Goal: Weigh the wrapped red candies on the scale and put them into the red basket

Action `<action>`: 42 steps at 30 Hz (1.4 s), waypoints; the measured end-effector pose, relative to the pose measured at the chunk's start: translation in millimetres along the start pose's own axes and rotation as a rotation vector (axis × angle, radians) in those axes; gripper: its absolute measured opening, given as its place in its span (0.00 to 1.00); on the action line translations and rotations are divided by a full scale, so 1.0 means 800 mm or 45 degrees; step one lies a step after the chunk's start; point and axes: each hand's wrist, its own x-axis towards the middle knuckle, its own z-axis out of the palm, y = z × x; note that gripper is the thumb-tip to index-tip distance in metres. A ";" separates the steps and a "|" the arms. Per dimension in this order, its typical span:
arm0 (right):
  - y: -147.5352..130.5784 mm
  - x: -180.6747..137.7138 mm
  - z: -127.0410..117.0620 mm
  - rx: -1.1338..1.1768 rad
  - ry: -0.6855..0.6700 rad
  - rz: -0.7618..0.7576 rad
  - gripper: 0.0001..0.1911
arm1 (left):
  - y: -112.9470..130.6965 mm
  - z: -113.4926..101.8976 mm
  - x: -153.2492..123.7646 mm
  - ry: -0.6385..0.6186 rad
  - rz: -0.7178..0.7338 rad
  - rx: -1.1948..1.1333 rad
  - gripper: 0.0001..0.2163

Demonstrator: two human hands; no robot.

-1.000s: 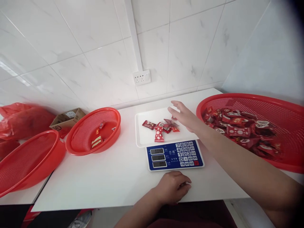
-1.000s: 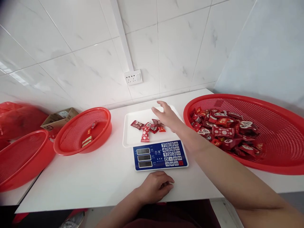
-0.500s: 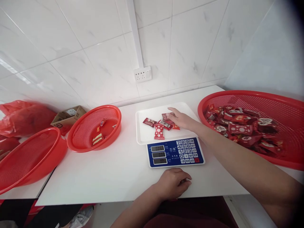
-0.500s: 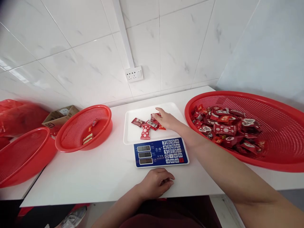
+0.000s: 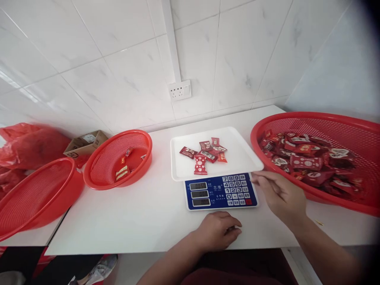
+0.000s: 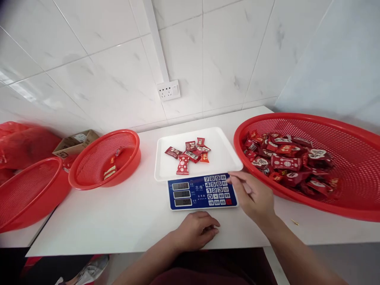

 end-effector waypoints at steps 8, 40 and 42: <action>0.058 -0.061 -0.006 -0.016 -0.007 0.005 0.09 | 0.005 -0.004 -0.001 -0.040 0.071 0.045 0.10; 0.077 -0.059 -0.003 0.359 -0.141 0.263 0.15 | -0.023 -0.196 0.150 -0.053 -0.228 0.590 0.42; 0.081 -0.060 -0.003 0.364 -0.170 0.279 0.16 | -0.023 -0.195 0.164 -0.088 -0.167 0.626 0.41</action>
